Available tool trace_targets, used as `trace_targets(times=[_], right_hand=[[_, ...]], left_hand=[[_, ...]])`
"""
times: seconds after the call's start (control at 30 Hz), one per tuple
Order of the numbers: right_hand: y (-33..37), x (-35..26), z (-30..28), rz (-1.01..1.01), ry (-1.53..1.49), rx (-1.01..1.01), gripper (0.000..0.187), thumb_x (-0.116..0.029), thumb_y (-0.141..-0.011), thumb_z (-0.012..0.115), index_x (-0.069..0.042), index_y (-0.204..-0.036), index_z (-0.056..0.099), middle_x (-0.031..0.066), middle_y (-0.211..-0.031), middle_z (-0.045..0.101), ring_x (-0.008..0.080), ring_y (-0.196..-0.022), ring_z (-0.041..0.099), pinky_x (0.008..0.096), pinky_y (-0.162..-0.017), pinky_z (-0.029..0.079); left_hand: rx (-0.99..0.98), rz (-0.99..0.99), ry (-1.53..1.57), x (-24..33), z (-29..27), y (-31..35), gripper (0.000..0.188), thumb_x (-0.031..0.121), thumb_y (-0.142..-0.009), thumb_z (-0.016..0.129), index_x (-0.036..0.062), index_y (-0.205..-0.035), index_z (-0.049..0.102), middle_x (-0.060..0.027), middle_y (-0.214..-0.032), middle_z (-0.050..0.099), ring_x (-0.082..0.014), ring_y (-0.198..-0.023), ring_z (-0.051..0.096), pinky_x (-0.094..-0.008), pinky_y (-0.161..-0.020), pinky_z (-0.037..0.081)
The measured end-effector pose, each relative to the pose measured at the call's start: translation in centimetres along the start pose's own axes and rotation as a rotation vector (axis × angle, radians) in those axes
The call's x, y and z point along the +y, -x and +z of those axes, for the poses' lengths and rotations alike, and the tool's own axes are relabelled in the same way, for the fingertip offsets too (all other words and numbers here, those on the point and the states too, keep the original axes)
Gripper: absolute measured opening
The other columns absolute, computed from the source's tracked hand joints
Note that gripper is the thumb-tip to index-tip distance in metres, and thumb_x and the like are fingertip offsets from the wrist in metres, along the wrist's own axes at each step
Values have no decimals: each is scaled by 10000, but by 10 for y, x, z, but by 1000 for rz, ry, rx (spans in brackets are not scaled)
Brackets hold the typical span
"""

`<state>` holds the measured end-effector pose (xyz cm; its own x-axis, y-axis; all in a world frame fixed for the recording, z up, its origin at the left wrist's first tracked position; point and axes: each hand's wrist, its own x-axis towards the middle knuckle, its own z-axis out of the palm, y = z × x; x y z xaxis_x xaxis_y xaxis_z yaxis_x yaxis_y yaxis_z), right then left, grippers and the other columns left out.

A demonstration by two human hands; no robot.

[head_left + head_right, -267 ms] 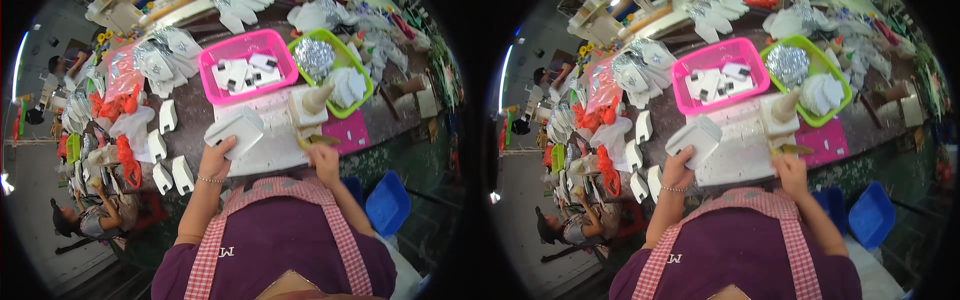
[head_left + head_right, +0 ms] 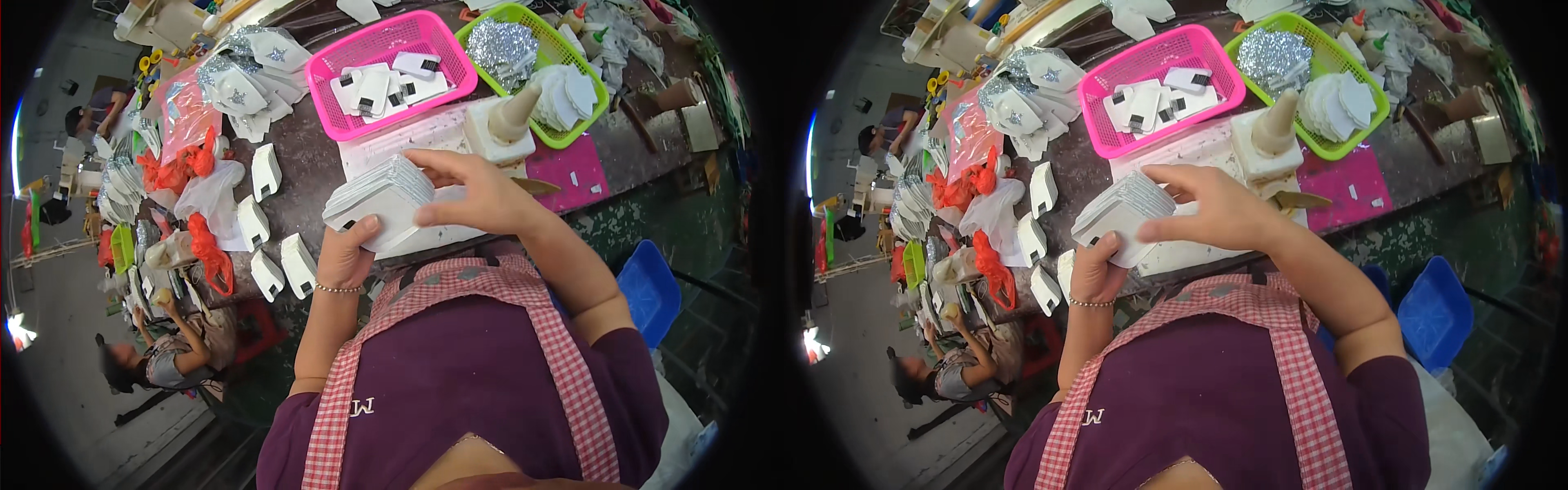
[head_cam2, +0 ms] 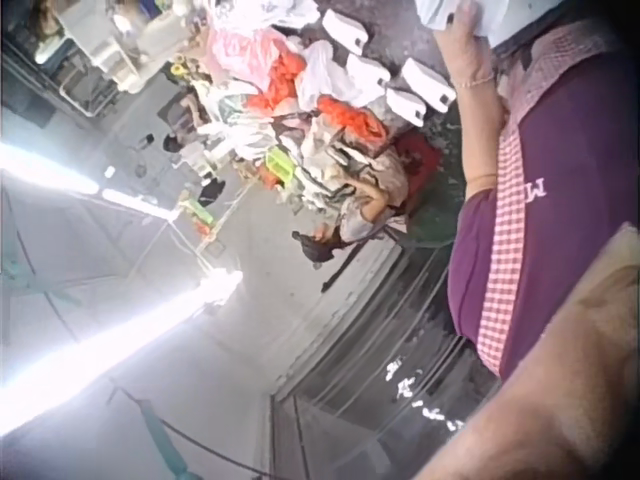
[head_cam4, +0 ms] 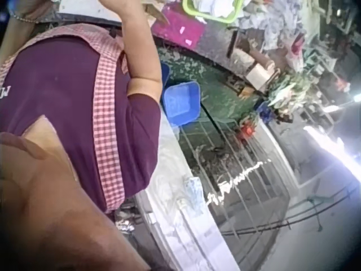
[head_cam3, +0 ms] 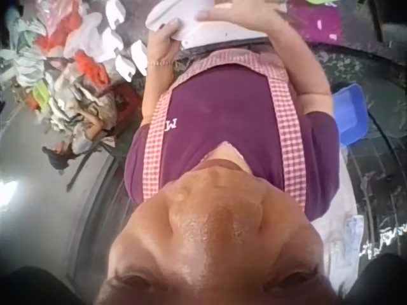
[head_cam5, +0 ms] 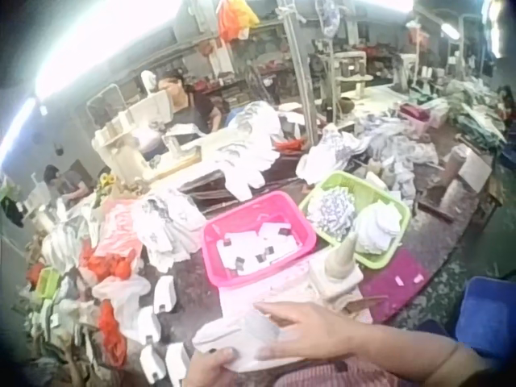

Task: The person applies glue to stacks of small white paper pieces using a brush and a squeeze bottle. They repeatedly dip the brush into the glue, coat the paper stacks, and place them into a pink basket. The workspace is cluttered with various craft materials and plastic baskets.

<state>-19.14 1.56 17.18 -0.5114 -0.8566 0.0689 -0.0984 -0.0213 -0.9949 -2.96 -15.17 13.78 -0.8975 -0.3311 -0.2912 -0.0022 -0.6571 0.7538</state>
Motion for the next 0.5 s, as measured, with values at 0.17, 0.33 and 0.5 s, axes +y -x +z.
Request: trace_targets(times=[0.17, 0.33, 0.5], right_hand=[[-6, 7, 9, 313, -198, -261, 430, -181, -831, 795, 45, -1157, 629, 61, -1042, 676, 77, -923, 608, 257, -798, 516], [6, 16, 16, 315, -93, -259, 325, -182, -828, 790, 37, -1034, 666, 23, -903, 673, 46, -823, 579, 229, -705, 485], [17, -7, 16, 271, 247, -117, 243, -171, -823, 778, 31, -924, 688, 0, -777, 662, 34, -706, 548, 220, -605, 439]], left_hand=[[17, 7, -78, -2, -4, 13, 692, 188, -756, 845, -5, -1326, 504, -118, -1256, 610, -249, -1176, 589, -389, -1010, 480], [-9, -37, -78, -8, -17, 21, 846, 200, -699, 889, 2, -1378, 427, -130, -1299, 574, -254, -1217, 558, -391, -1037, 452], [40, -20, -69, -11, -6, 26, 844, 195, -697, 887, -7, -1380, 434, -134, -1308, 571, -257, -1222, 555, -393, -1040, 448]])
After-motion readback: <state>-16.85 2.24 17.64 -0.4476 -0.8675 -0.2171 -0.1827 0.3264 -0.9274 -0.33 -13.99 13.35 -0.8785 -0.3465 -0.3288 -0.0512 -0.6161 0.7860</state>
